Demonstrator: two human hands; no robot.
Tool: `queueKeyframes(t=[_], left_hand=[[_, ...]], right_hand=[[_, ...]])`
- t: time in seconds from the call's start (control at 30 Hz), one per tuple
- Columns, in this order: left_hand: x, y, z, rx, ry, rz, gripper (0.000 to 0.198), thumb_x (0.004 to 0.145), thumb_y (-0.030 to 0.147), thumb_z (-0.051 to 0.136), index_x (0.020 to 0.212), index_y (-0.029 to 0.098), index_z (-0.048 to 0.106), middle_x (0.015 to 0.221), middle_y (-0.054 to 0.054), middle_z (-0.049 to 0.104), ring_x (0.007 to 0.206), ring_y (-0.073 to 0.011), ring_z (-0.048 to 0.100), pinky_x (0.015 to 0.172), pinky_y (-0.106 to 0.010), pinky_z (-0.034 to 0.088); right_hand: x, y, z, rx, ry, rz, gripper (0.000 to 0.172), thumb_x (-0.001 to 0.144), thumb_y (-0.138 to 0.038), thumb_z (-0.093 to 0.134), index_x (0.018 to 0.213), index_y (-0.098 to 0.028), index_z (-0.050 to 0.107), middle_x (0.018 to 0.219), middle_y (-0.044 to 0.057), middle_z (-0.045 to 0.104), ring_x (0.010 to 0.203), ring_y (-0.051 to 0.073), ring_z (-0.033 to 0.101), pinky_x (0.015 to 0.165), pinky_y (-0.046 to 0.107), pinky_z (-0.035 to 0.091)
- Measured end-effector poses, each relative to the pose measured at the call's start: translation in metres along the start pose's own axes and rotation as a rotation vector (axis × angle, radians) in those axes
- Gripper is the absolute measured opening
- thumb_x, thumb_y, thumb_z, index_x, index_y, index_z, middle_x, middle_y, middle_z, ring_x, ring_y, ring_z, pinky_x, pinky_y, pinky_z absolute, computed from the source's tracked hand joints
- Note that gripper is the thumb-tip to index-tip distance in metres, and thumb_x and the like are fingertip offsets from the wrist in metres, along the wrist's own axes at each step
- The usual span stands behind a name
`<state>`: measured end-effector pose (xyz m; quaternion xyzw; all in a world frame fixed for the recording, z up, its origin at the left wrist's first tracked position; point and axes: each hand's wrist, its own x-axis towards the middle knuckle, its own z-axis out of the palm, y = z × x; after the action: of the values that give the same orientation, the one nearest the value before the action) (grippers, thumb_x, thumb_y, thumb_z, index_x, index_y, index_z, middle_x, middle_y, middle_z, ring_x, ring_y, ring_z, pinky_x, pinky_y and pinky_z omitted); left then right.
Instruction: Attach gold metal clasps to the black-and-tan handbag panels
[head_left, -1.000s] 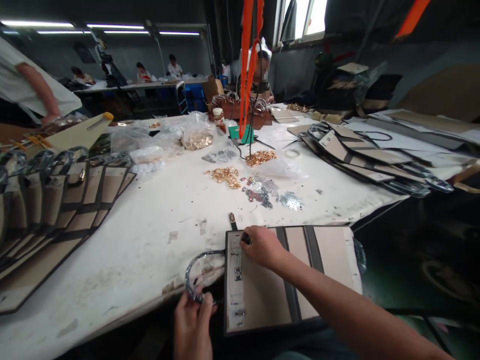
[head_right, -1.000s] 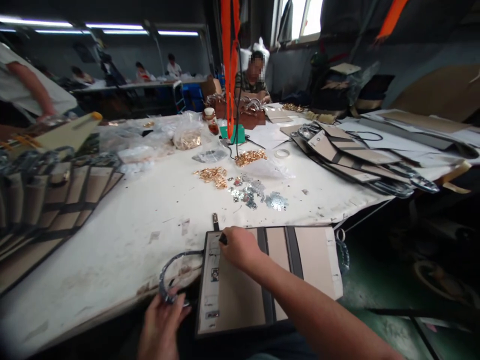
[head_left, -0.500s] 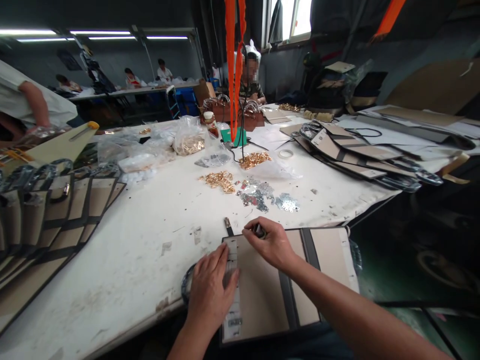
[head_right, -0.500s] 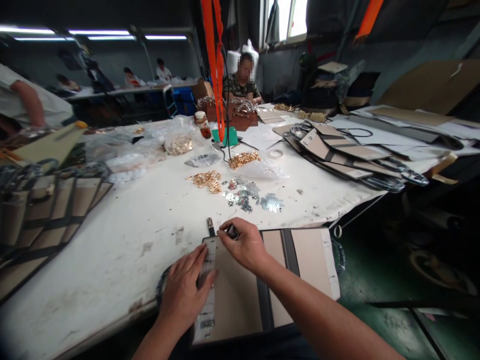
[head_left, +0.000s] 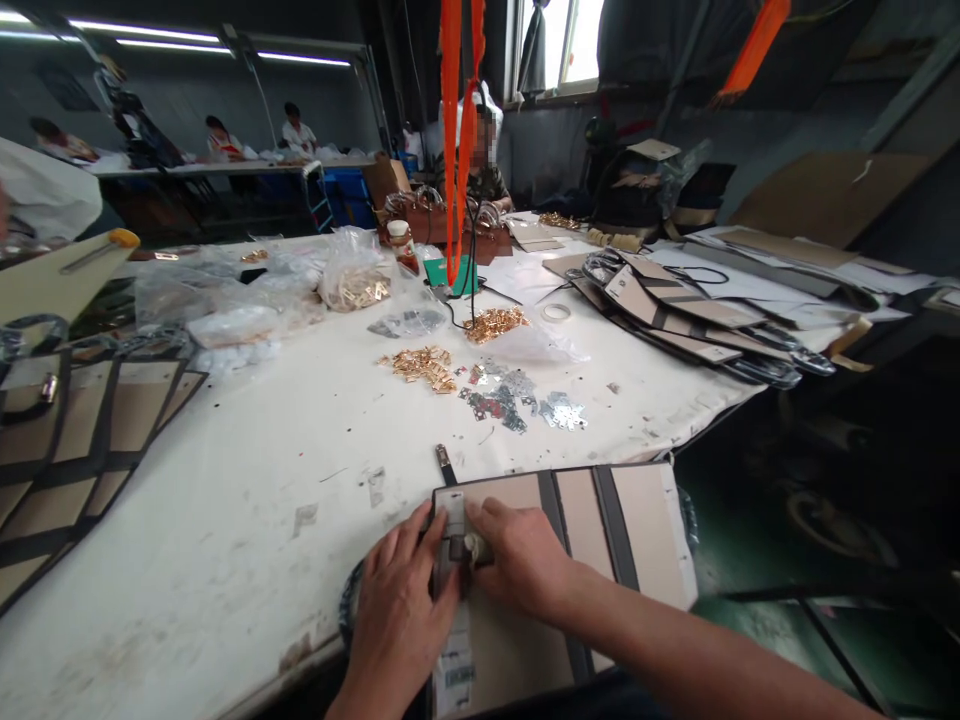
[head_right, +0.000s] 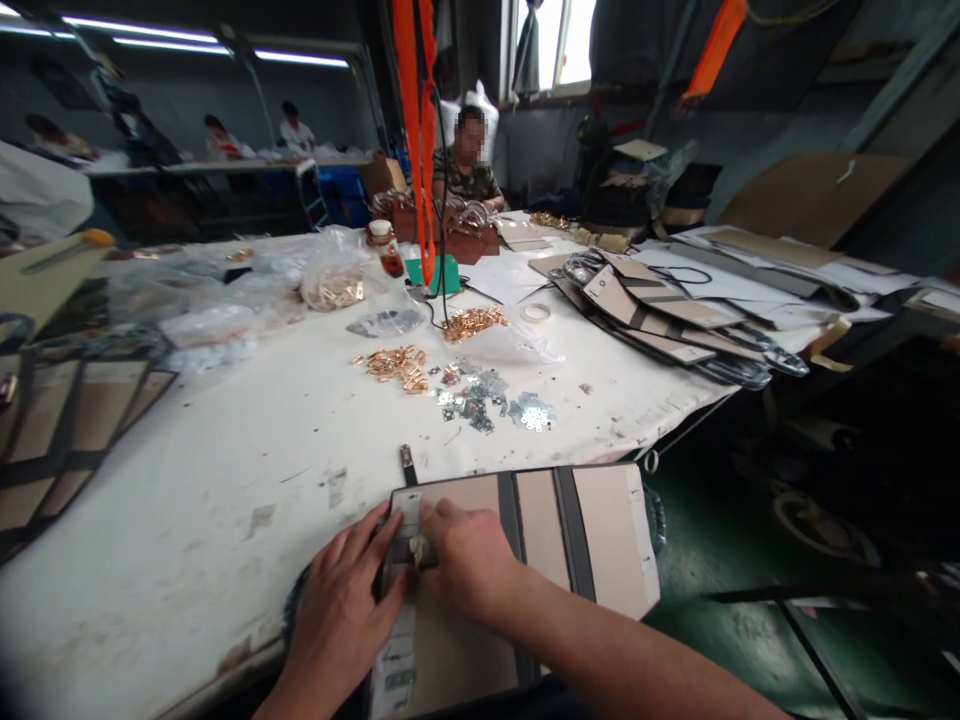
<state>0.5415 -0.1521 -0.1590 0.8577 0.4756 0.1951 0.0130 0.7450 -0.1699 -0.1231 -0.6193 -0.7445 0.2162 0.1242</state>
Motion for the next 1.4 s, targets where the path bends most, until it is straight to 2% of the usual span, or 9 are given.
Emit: queueKeyframes(t=[0.27,0.4,0.5,0.63,0.73,0.83,0.97,1.23,1.4], left_hand=[[-0.004,-0.018,0.007,-0.009,0.014,0.011,0.051,0.092,0.024,0.057,0.142,0.028,0.065,0.140,-0.008,0.068,0.121,-0.0300,0.063,0.099,-0.045,0.050],[-0.002,-0.021,0.009,0.003,0.028,-0.004,0.048,0.093,0.025,0.055,0.139,0.030,0.068,0.133,-0.008,0.071,0.118,-0.0291,0.065,0.095,-0.044,0.051],[0.002,-0.025,0.013,-0.005,0.020,-0.017,0.045,0.094,0.032,0.058,0.137,0.032,0.070,0.131,-0.007,0.072,0.118,-0.0295,0.065,0.095,-0.044,0.052],[0.001,-0.032,0.018,0.007,0.021,-0.019,0.045,0.096,0.047,0.059,0.138,0.033,0.070,0.135,-0.006,0.071,0.123,-0.0294,0.063,0.098,-0.042,0.051],[-0.001,-0.033,0.021,0.021,0.033,-0.013,0.046,0.098,0.046,0.056,0.141,0.034,0.068,0.137,-0.005,0.071,0.123,-0.0289,0.063,0.099,-0.043,0.049],[-0.002,-0.031,0.020,0.011,0.063,0.004,0.045,0.098,0.045,0.057,0.141,0.033,0.068,0.136,-0.005,0.071,0.121,-0.0285,0.064,0.099,-0.044,0.049],[-0.002,-0.029,0.020,-0.010,0.101,0.010,0.044,0.096,0.042,0.060,0.138,0.032,0.069,0.133,-0.005,0.072,0.118,-0.0287,0.064,0.097,-0.044,0.048],[-0.004,-0.017,0.010,-0.088,0.066,-0.043,0.046,0.093,0.038,0.067,0.139,0.030,0.068,0.133,-0.006,0.071,0.119,-0.0301,0.063,0.101,-0.046,0.048],[-0.004,-0.011,0.002,-0.146,0.031,-0.097,0.050,0.090,0.036,0.073,0.139,0.030,0.067,0.133,-0.007,0.071,0.120,-0.0306,0.063,0.103,-0.047,0.049]], right_hand=[[0.007,-0.007,0.017,-0.019,-0.052,-0.024,0.091,0.075,-0.033,0.067,0.160,-0.011,0.044,0.136,0.019,0.068,0.104,0.037,0.074,0.088,0.043,0.060],[0.011,-0.008,0.014,-0.044,-0.029,-0.094,0.086,0.077,-0.034,0.070,0.156,-0.010,0.047,0.134,0.020,0.069,0.103,0.036,0.073,0.085,0.040,0.061],[0.010,-0.002,0.004,0.024,-0.001,-0.072,0.072,0.078,-0.035,0.072,0.147,-0.019,0.059,0.124,0.013,0.076,0.096,0.032,0.075,0.082,0.036,0.060],[0.007,0.038,-0.026,0.188,0.197,0.012,0.039,0.080,-0.025,0.071,0.117,-0.033,0.077,0.112,0.000,0.080,0.097,0.025,0.075,0.082,0.028,0.055],[0.015,0.090,-0.059,0.188,0.373,0.272,0.022,0.089,-0.031,0.070,0.109,-0.029,0.079,0.103,0.001,0.080,0.092,0.022,0.074,0.077,0.026,0.051],[0.032,0.138,-0.086,0.060,0.371,0.495,0.017,0.087,-0.037,0.075,0.099,-0.025,0.079,0.089,0.003,0.078,0.082,0.022,0.069,0.068,0.027,0.044],[0.052,0.168,-0.095,0.009,0.327,0.525,0.013,0.081,-0.034,0.079,0.086,-0.023,0.077,0.080,0.004,0.074,0.074,0.021,0.063,0.062,0.028,0.034],[0.048,0.165,-0.098,0.110,0.339,0.497,0.012,0.079,-0.030,0.075,0.079,-0.018,0.071,0.070,0.003,0.069,0.071,0.019,0.062,0.062,0.027,0.040],[0.033,0.105,-0.095,0.492,0.211,0.426,0.018,0.081,-0.033,0.075,0.088,-0.017,0.071,0.066,0.002,0.069,0.062,0.018,0.068,0.058,0.025,0.051]])
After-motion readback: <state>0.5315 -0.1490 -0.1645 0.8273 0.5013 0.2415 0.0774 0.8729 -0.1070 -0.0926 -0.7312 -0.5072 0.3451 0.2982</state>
